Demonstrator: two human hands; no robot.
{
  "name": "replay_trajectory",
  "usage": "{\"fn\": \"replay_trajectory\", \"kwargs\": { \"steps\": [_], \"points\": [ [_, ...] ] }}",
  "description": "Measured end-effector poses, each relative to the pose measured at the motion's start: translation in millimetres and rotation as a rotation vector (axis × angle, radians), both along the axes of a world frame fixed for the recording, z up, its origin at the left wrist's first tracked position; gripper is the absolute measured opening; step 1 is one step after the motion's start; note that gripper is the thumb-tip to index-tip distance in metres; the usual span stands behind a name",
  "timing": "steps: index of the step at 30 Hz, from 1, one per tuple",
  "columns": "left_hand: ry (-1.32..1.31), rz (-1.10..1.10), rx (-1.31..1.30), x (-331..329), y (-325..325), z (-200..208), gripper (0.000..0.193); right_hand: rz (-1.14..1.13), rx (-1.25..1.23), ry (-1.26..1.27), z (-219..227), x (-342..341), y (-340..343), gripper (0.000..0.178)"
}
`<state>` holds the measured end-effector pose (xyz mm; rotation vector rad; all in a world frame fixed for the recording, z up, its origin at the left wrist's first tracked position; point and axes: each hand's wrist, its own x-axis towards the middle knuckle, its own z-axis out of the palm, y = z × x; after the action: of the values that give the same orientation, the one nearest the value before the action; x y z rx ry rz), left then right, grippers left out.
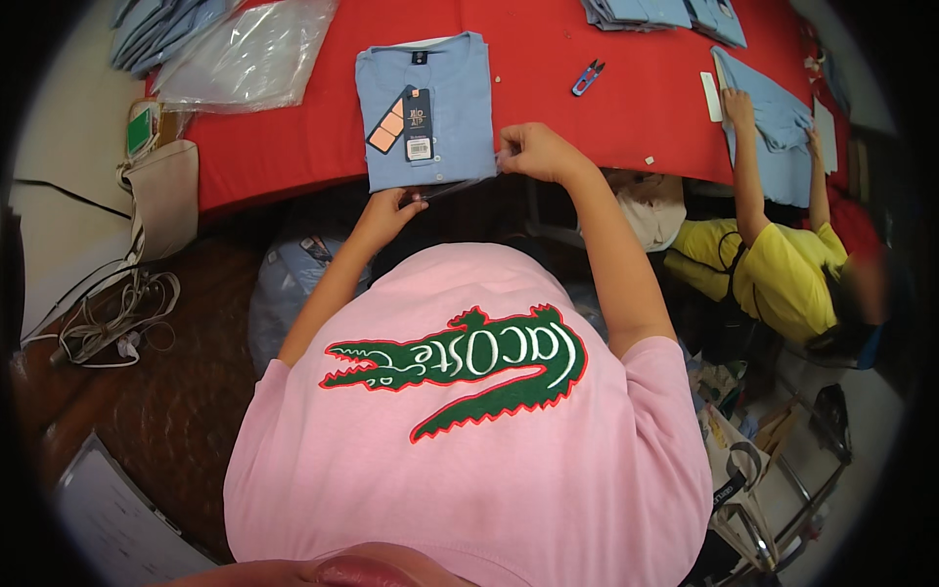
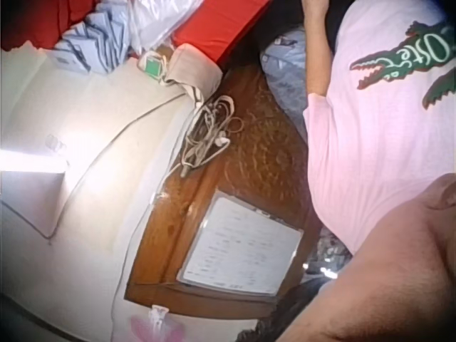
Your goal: The person places folded shirts into clear plastic bags, smooths the bags to remove air, and seals them.
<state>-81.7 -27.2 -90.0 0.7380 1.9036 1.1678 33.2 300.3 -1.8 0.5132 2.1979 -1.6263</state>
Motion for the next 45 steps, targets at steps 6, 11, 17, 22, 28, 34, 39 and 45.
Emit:
{"fn": "replay_trajectory", "kwargs": {
  "steps": [6, 11, 17, 22, 28, 34, 39, 45],
  "points": [
    [0.472, 0.147, -0.016, 5, -24, 25, 0.012, -0.147, -0.032, -0.141, 31, -36, -17, 0.010],
    [0.690, 0.248, 0.079, 1, -46, 43, 0.005, -0.225, -0.058, 0.070, -20, -28, -28, 0.016],
    [0.815, 0.320, -0.058, -20, -47, 51, 0.003, -0.315, -0.018, 0.160, -42, -15, -42, 0.020],
    [0.868, 0.305, -0.056, -43, -34, 74, 0.004, -0.362, 0.016, 0.259, -37, -8, -57, 0.021],
    [0.732, 0.268, -0.067, -64, -24, 82, 0.003, -0.521, -0.126, 0.284, -51, -7, -65, 0.017],
    [0.714, 0.143, -0.109, -104, -2, 51, 0.006, -0.559, -0.050, 0.286, -63, -13, -68, 0.014],
    [0.563, 0.225, -0.079, -118, 24, 45, 0.009, -0.720, -0.114, 0.263, -53, -23, -64, 0.011],
    [0.548, 0.319, 0.004, -110, 28, 37, 0.011, -0.693, -0.019, 0.260, -53, -28, -47, 0.010]
  ]
}}
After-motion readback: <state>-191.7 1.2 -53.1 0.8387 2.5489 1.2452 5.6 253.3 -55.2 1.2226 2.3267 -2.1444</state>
